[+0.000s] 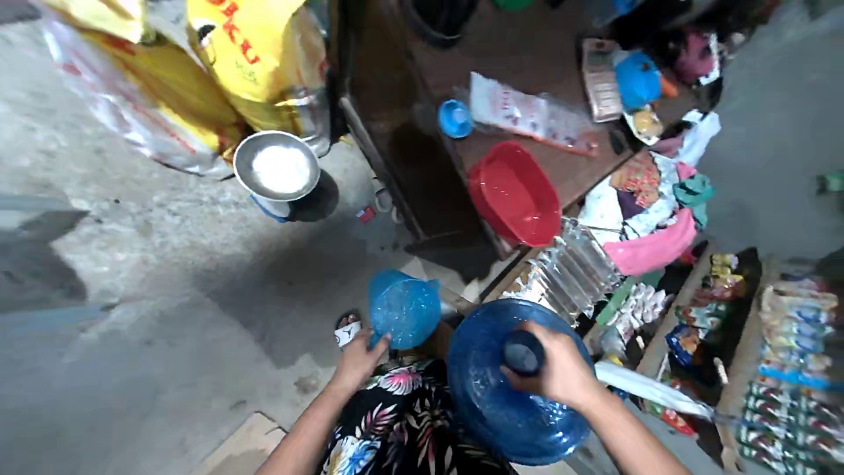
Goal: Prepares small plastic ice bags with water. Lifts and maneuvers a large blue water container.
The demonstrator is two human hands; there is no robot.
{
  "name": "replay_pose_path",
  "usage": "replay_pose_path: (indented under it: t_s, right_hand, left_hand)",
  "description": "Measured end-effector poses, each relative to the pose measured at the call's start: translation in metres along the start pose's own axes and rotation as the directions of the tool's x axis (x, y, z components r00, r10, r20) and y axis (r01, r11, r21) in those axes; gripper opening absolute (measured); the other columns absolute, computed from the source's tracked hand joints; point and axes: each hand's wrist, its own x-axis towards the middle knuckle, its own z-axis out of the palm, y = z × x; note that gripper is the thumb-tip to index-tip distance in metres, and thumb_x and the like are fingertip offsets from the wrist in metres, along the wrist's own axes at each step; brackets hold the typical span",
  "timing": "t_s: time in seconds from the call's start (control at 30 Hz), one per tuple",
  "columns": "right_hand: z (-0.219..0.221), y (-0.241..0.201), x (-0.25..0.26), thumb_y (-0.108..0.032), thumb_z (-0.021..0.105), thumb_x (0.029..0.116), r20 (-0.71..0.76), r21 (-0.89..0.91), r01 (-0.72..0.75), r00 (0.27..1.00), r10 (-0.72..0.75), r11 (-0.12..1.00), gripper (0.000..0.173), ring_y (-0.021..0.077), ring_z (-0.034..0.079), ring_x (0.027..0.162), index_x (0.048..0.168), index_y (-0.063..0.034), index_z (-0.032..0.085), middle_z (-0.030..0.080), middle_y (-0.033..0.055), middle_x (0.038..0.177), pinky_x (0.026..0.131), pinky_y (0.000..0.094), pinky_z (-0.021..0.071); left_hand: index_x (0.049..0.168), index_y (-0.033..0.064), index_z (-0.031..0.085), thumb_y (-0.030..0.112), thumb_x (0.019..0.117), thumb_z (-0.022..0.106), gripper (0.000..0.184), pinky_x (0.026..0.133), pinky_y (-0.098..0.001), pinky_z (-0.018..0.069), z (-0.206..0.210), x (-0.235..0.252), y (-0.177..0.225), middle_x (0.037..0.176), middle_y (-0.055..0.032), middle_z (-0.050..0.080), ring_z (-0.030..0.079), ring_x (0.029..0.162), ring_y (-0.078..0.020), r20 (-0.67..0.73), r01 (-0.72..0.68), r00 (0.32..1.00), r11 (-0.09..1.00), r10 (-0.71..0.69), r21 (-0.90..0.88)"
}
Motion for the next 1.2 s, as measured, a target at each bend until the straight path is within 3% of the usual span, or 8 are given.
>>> replay_pose_path:
  t_s: [0.07, 0.17, 0.47, 0.57, 0.7, 0.87, 1.0, 1.2]
  right_hand:
    - [-0.014, 0.044, -0.047, -0.042, 0.086, 0.0685, -0.222, 0.099, 0.093, 0.973, -0.07, 0.991, 0.06, 0.0173, 0.073, 0.099, 0.113, -0.0053, 0.071, 0.076, 0.0088, 0.105, 0.088, 0.0408, 0.0606]
    - [-0.018, 0.092, -0.104, -0.04, 0.086, 0.0707, -0.4, 0.196, 0.201, 0.91, -0.109, 0.96, 0.056, 0.0067, 0.071, 0.103, 0.113, -0.0064, 0.071, 0.076, 0.0054, 0.108, 0.092, 0.0278, 0.0589]
    - [0.005, 0.193, -0.2, -0.044, 0.083, 0.0752, -0.614, 0.317, 0.161, 0.786, 0.073, 0.935, 0.059, 0.0016, 0.069, 0.107, 0.118, -0.0059, 0.069, 0.076, 0.0038, 0.111, 0.094, 0.0218, 0.0571]
    - [0.019, 0.226, -0.22, -0.043, 0.082, 0.0752, -0.631, 0.352, 0.124, 0.763, 0.137, 0.928, 0.061, 0.0027, 0.069, 0.11, 0.119, -0.0033, 0.068, 0.076, 0.0052, 0.114, 0.097, 0.0231, 0.0561]
    - [0.028, 0.256, -0.241, -0.042, 0.084, 0.074, -0.627, 0.431, 0.139, 0.757, 0.185, 0.892, 0.064, 0.0029, 0.067, 0.113, 0.122, -0.0026, 0.067, 0.075, 0.0056, 0.118, 0.1, 0.0227, 0.0546]
    - [0.025, 0.295, -0.255, -0.046, 0.087, 0.0761, -0.548, 0.509, 0.205, 0.826, 0.13, 0.836, 0.069, 0.0064, 0.063, 0.123, 0.132, -0.0117, 0.064, 0.07, 0.0029, 0.13, 0.106, 0.0263, 0.053]
    - [0.022, 0.304, -0.258, -0.047, 0.087, 0.0757, -0.467, 0.539, 0.185, 0.878, 0.109, 0.821, 0.078, 0.0162, 0.056, 0.134, 0.138, -0.0089, 0.06, 0.061, 0.011, 0.142, 0.112, 0.0343, 0.0483]
    - [0.046, 0.286, -0.264, -0.037, 0.089, 0.0721, -0.567, 0.573, 0.243, 0.807, 0.165, 0.783, 0.067, 0.0143, 0.061, 0.128, 0.13, -0.0127, 0.067, 0.07, 0.0054, 0.13, 0.111, 0.0327, 0.0506]
  left_hand:
    - [0.129, -0.007, 0.06, 0.031, 0.1055, 0.057, 0.045, 0.103, -0.0574, 0.0467, 0.005, -0.021, 0.014, 0.122, -0.0282, 0.065, 0.063, 0.115, -0.0384, -0.027, 0.025, 0.999, 0.999, -0.026, -0.021]
    - [0.126, -0.0076, 0.061, 0.029, 0.1057, 0.056, 0.042, 0.099, -0.0553, 0.0482, 0.017, -0.051, 0.03, 0.115, -0.0263, 0.067, 0.065, 0.109, -0.0349, -0.094, 0.04, 0.994, 0.997, -0.046, -0.063]
    - [0.119, -0.0093, 0.062, 0.026, 0.1051, 0.055, 0.039, 0.096, -0.0453, 0.0498, 0.066, -0.105, 0.06, 0.112, -0.0217, 0.067, 0.064, 0.105, -0.024, -0.267, 0.069, 0.958, 0.99, -0.101, -0.125]
    - [0.116, -0.0064, 0.063, 0.025, 0.1042, 0.054, 0.035, 0.091, -0.0337, 0.0518, 0.084, -0.117, 0.068, 0.105, -0.0122, 0.068, 0.064, 0.096, -0.0115, -0.295, 0.028, 0.952, 0.985, -0.077, -0.169]
    - [0.118, -0.0065, 0.061, 0.024, 0.1035, 0.054, 0.034, 0.087, -0.0286, 0.0535, 0.105, -0.131, 0.08, 0.103, -0.0091, 0.067, 0.065, 0.092, -0.0072, -0.316, 0.029, 0.944, 0.979, -0.093, -0.202]
    - [0.114, -0.0045, 0.059, 0.021, 0.1016, 0.053, 0.028, 0.086, -0.0247, 0.0559, 0.129, -0.145, 0.095, 0.099, -0.0019, 0.067, 0.066, 0.09, -0.0029, -0.31, -0.044, 0.95, 0.967, -0.037, -0.251]
    - [0.116, -0.0043, 0.057, 0.018, 0.1021, 0.051, 0.027, 0.087, -0.0248, 0.057, 0.141, -0.156, 0.111, 0.1, -0.0015, 0.068, 0.067, 0.091, -0.0033, -0.298, -0.059, 0.955, 0.968, -0.017, -0.244]
    - [0.108, -0.002, 0.061, 0.018, 0.1034, 0.05, 0.023, 0.084, -0.0239, 0.0569, 0.143, -0.171, 0.14, 0.092, -0.0001, 0.069, 0.067, 0.085, -0.0036, -0.279, -0.045, 0.96, 0.984, -0.005, -0.172]
